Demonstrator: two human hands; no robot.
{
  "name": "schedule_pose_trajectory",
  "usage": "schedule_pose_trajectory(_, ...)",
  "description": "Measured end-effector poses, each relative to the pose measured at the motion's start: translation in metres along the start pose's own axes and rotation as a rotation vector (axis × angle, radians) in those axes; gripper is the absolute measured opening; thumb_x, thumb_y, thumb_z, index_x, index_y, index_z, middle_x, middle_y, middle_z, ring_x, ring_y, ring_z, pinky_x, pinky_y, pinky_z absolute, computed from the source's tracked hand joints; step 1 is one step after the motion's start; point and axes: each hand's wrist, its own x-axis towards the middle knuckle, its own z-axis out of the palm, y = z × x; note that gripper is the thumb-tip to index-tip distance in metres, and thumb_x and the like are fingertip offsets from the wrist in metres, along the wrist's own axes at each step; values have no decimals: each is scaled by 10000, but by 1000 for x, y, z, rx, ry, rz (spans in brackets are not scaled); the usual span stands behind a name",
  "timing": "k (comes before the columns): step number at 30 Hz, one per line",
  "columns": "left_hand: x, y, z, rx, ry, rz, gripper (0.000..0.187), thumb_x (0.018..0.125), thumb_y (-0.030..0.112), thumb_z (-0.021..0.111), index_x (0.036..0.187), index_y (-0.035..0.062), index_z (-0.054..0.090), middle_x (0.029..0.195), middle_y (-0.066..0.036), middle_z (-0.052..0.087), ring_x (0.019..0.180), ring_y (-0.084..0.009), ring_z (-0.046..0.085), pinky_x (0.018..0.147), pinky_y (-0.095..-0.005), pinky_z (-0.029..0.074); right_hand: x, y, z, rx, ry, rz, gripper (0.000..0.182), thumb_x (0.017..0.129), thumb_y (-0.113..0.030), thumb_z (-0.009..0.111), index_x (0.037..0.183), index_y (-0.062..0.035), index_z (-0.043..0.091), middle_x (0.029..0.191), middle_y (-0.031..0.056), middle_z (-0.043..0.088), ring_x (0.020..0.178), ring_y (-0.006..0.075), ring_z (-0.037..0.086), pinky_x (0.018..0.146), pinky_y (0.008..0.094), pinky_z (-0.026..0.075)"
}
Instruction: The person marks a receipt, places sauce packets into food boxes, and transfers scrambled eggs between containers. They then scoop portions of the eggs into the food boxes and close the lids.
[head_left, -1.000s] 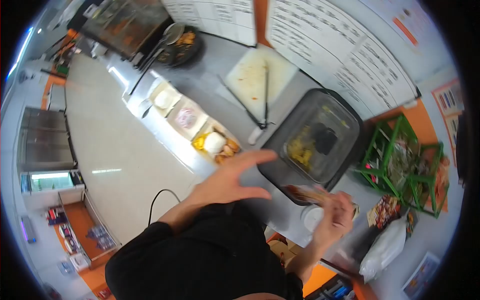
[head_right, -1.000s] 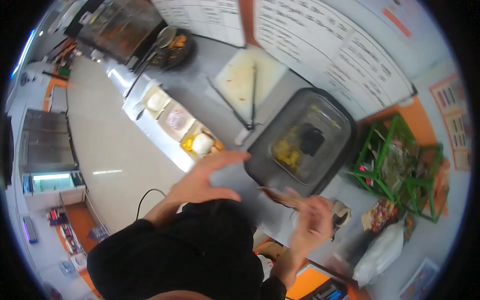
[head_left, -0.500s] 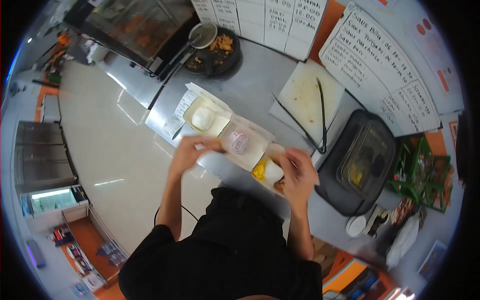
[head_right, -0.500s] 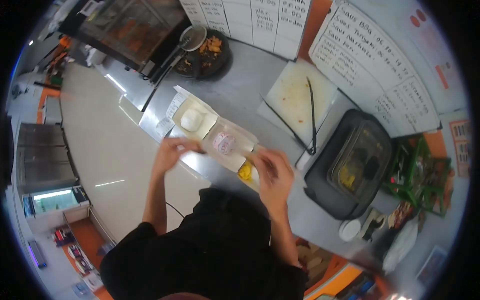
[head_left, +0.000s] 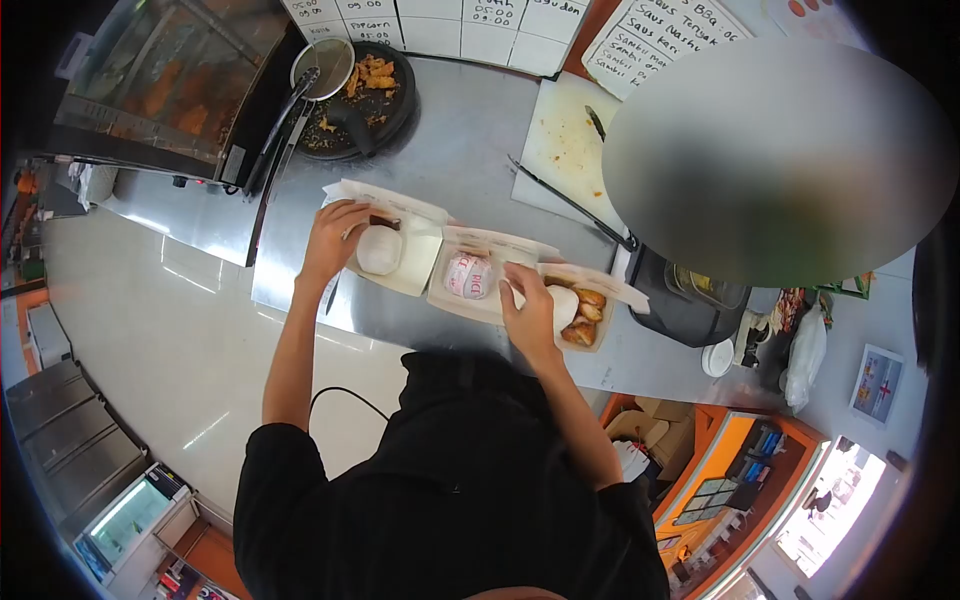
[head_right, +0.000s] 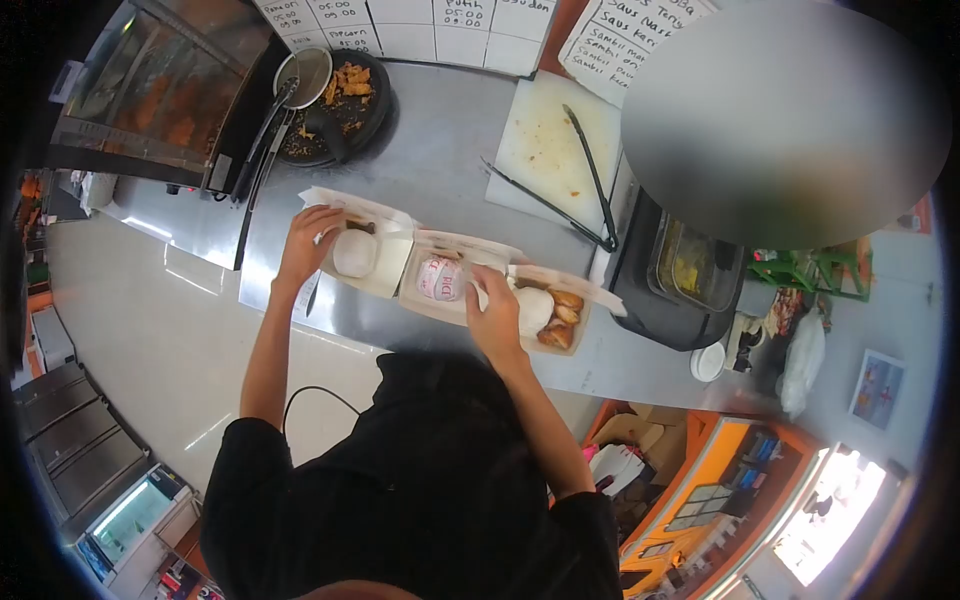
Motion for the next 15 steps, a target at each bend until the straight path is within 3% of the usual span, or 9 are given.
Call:
schedule_pose_trajectory(1, -9, 4, -3, 40, 81, -26, 362, 850, 119, 791, 1193, 33, 715, 1253, -140, 702, 1253, -365, 587, 1067, -453, 456, -6, 6, 2, 24, 29, 134, 376, 947, -68, 688, 1297, 37, 602, 1244, 246, 669, 1172, 372, 660, 971, 403, 553)
schedule_pose_trajectory(2, -20, 7, 2, 7, 145, -161, 519, 817, 166, 825, 1282, 30, 639, 1328, -162, 641, 1305, -382, 528, 1088, -477, 428, -8, 8, 1, -100, -63, 243, 548, 936, -178, 738, 1373, 76, 529, 1303, 291, 629, 1202, 389, 646, 968, 420, 565)
schedule_pose_trajectory(4, -36, 15, 25, -61, 262, -422, 852, 752, 260, 894, 1462, 22, 486, 1477, -206, 518, 1408, -417, 410, 1131, -523, 372, -11, 29, 22, -192, -69, 208, 665, 914, -240, 766, 1409, 101, 481, 1341, 308, 597, 1207, 403, 639, 966, 430, 565)
schedule_pose_trajectory(6, -35, 43, 39, 31, 168, -464, 1091, 690, 324, 932, 1542, 20, 322, 1543, -244, 400, 1446, -447, 328, 1148, -565, 327, -8, 31, 36, -112, -139, 279, 875, 868, -291, 810, 1478, 145, 359, 1433, 339, 507, 1262, 441, 588, 1030, 454, 520)
schedule_pose_trajectory(8, -34, 58, 53, 134, 91, -478, 1346, 592, 329, 980, 1611, 49, 145, 1603, -273, 279, 1444, -493, 316, 1181, -584, 275, -4, 12, 44, -97, -152, 250, 902, 836, -236, 824, 1486, 148, 329, 1435, 355, 495, 1312, 471, 532, 1097, 471, 455)
schedule_pose_trajectory(11, -33, 58, 56, 115, 82, -417, 1171, 621, 192, 917, 1584, 45, 267, 1543, -257, 394, 1456, -464, 317, 1152, -581, 298, -5, 22, 68, -143, -102, 152, 939, 800, -155, 817, 1518, 123, 279, 1450, 348, 483, 1328, 481, 514, 1121, 474, 432)
schedule_pose_trajectory(14, -32, 57, 58, -67, 158, -348, 988, 617, 12, 783, 1522, 54, 388, 1478, -222, 503, 1373, -416, 463, 1144, -496, 350, -1, 29, 77, -85, -141, 267, 863, 832, -147, 768, 1525, 85, 309, 1477, 338, 460, 1303, 470, 535, 1096, 476, 452)
schedule_pose_trajectory(15, -35, 52, 59, -111, 155, -346, 992, 616, 14, 794, 1521, 50, 387, 1491, -217, 496, 1384, -421, 452, 1156, -496, 351, 1, 23, 73, -40, -157, 310, 856, 830, -135, 761, 1529, 74, 312, 1478, 340, 459, 1286, 475, 544, 1082, 487, 460)
